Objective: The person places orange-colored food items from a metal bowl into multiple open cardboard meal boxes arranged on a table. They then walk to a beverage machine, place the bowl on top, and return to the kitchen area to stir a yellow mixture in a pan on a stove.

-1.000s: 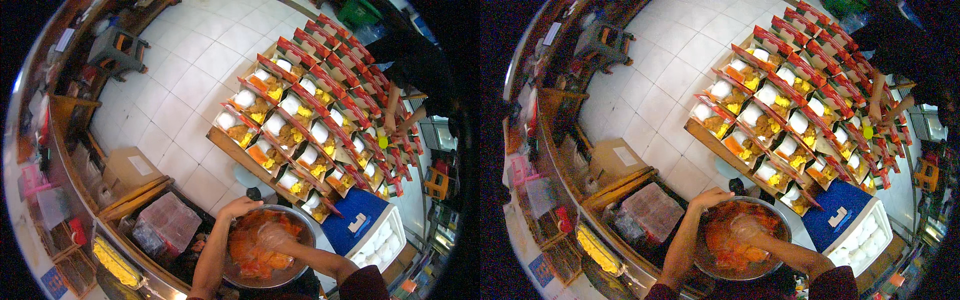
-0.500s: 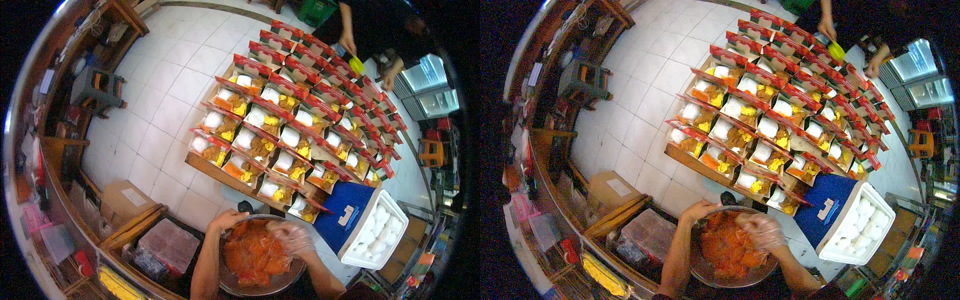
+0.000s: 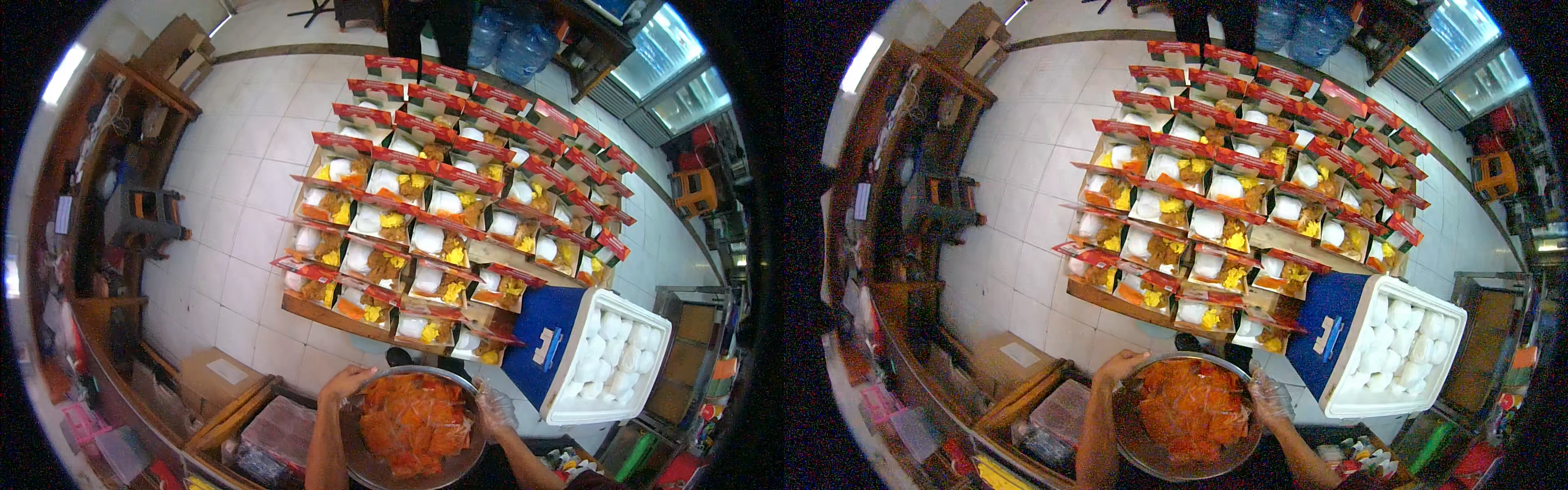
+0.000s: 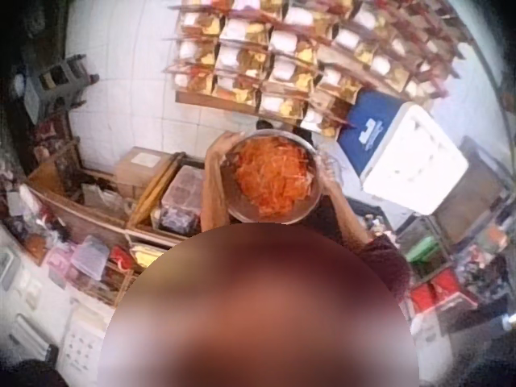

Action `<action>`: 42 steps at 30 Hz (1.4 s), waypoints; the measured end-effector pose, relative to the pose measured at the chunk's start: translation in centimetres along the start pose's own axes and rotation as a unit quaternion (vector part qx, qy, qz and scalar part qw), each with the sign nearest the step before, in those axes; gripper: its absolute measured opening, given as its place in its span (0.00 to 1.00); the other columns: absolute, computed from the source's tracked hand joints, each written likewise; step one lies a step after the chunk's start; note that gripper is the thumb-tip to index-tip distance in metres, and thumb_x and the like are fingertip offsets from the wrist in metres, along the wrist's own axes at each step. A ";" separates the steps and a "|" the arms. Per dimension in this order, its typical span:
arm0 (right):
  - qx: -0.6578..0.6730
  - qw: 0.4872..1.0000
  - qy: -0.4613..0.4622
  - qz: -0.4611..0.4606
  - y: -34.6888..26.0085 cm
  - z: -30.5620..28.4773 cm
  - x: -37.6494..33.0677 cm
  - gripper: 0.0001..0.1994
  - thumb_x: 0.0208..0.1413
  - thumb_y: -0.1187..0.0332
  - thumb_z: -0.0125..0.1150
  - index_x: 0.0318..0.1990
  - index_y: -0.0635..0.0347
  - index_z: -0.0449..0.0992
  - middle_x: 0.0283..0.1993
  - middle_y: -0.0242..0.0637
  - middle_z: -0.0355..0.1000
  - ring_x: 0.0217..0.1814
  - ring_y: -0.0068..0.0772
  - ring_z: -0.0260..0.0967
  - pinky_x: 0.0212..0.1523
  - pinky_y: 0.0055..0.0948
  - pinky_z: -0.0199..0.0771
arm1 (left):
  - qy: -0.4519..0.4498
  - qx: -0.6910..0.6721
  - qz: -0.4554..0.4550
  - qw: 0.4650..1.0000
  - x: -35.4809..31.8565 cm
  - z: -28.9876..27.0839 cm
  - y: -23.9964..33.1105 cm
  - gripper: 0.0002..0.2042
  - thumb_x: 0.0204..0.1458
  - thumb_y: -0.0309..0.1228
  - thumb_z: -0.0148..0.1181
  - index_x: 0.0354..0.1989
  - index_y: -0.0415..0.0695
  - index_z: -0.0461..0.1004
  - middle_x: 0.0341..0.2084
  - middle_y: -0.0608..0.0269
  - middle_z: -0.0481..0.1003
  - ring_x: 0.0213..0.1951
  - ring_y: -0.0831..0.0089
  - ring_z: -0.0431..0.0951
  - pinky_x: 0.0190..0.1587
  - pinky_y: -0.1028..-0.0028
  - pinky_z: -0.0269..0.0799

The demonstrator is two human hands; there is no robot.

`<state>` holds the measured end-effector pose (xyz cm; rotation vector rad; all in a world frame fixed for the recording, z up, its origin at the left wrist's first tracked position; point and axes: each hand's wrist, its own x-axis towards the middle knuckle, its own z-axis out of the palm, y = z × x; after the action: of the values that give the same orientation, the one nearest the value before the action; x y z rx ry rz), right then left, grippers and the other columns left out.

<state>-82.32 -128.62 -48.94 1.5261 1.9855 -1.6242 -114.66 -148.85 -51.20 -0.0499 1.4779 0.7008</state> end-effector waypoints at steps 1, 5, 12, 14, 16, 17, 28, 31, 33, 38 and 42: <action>0.073 0.997 -0.010 0.002 1.3 0.4 0.3 0.20 0.63 0.54 0.45 0.57 0.52 0.71 0.46 0.44 0.74 0.46 0.45 0.72 0.47 0.37 0.71 | 0.003 -0.018 -0.027 0.999 0.0 0.1 0.3 0.26 0.55 0.50 0.57 0.36 0.32 0.79 0.29 0.58 0.79 0.29 0.71 0.76 0.36 0.71 0.72; 0.041 0.994 -0.080 0.067 2.9 -1.1 -0.3 0.19 0.65 0.56 0.48 0.54 0.59 0.73 0.51 0.40 0.73 0.49 0.37 0.70 0.50 0.34 0.71 | 0.030 -0.007 -0.022 0.999 -0.4 1.0 0.9 0.23 0.56 0.47 0.57 0.37 0.33 0.79 0.28 0.59 0.79 0.27 0.72 0.75 0.34 0.70 0.73; 0.077 0.970 -0.174 0.148 0.8 -4.4 -4.3 0.27 0.60 0.48 0.53 0.58 0.58 0.68 0.49 0.42 0.73 0.39 0.42 0.73 0.40 0.36 0.73 | 0.096 -0.035 0.029 0.994 -1.9 -0.6 -4.9 0.20 0.54 0.44 0.60 0.39 0.34 0.79 0.29 0.61 0.79 0.30 0.73 0.74 0.37 0.71 0.71; 0.021 0.994 -0.109 -0.006 2.5 -3.4 -5.0 0.25 0.59 0.49 0.54 0.56 0.57 0.70 0.47 0.43 0.74 0.38 0.40 0.73 0.39 0.35 0.73 | 0.190 -0.008 0.021 0.981 -2.3 -1.5 -8.1 0.21 0.54 0.44 0.61 0.41 0.35 0.78 0.32 0.62 0.78 0.32 0.75 0.74 0.39 0.72 0.71; 0.069 0.959 -0.236 0.141 5.1 -2.2 -5.3 0.24 0.60 0.49 0.53 0.54 0.58 0.72 0.45 0.44 0.74 0.38 0.41 0.73 0.39 0.35 0.73 | 0.302 0.053 -0.025 0.952 -3.0 -1.9 -10.8 0.20 0.53 0.44 0.61 0.42 0.36 0.77 0.36 0.61 0.77 0.36 0.74 0.74 0.41 0.72 0.71; 0.077 0.930 -0.279 0.225 6.3 -1.5 -5.3 0.23 0.60 0.49 0.53 0.52 0.58 0.73 0.44 0.45 0.75 0.38 0.42 0.73 0.39 0.35 0.73 | 0.328 0.044 0.000 0.944 -3.6 -1.9 -11.8 0.20 0.53 0.44 0.61 0.43 0.37 0.77 0.36 0.61 0.77 0.36 0.74 0.75 0.41 0.71 0.71; 0.451 0.815 -0.358 0.069 -1.7 -2.9 -6.1 0.22 0.62 0.71 0.53 0.64 0.53 0.59 0.55 0.33 0.66 0.55 0.27 0.65 0.52 0.30 0.68 | 0.314 -0.272 0.157 0.896 -18.8 0.8 -6.2 0.20 0.54 0.43 0.60 0.45 0.37 0.75 0.41 0.60 0.77 0.40 0.68 0.76 0.46 0.68 0.72; 0.524 0.788 -0.313 -0.079 -6.5 -5.8 -7.9 0.42 0.56 0.67 0.62 0.73 0.46 0.40 0.55 0.35 0.67 0.52 0.25 0.65 0.55 0.27 0.66 | 0.288 -0.311 0.221 0.878 -22.4 2.2 -3.9 0.21 0.54 0.43 0.60 0.46 0.36 0.74 0.41 0.60 0.77 0.41 0.68 0.77 0.47 0.67 0.73; 0.441 0.843 -0.260 -0.167 -8.8 -8.6 -9.2 0.44 0.52 0.68 0.61 0.73 0.49 0.39 0.55 0.35 0.67 0.51 0.27 0.65 0.53 0.27 0.67 | 0.261 -0.329 0.253 0.871 -24.3 3.3 -2.6 0.21 0.55 0.42 0.59 0.47 0.36 0.73 0.40 0.59 0.77 0.40 0.68 0.77 0.46 0.67 0.73; 0.530 0.816 -0.178 -0.148 -11.0 -13.8 -14.6 0.42 0.50 0.71 0.60 0.72 0.54 0.44 0.53 0.33 0.68 0.46 0.25 0.65 0.50 0.23 0.66 | 0.192 -0.301 0.280 0.891 -27.2 7.3 2.2 0.19 0.57 0.41 0.57 0.47 0.36 0.73 0.39 0.57 0.78 0.38 0.67 0.77 0.44 0.67 0.74; 0.508 0.841 -0.054 -0.178 -9.9 -17.5 -18.8 0.40 0.52 0.71 0.61 0.71 0.56 0.47 0.48 0.30 0.69 0.38 0.17 0.62 0.40 0.16 0.66 | 0.104 -0.252 0.290 0.918 -27.8 10.4 8.0 0.18 0.58 0.40 0.56 0.46 0.36 0.74 0.38 0.57 0.78 0.37 0.68 0.78 0.43 0.67 0.74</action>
<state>-73.16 -124.65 -23.30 1.2147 1.3940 -3.1526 -107.28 -148.88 -21.36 -0.0840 1.4838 1.5946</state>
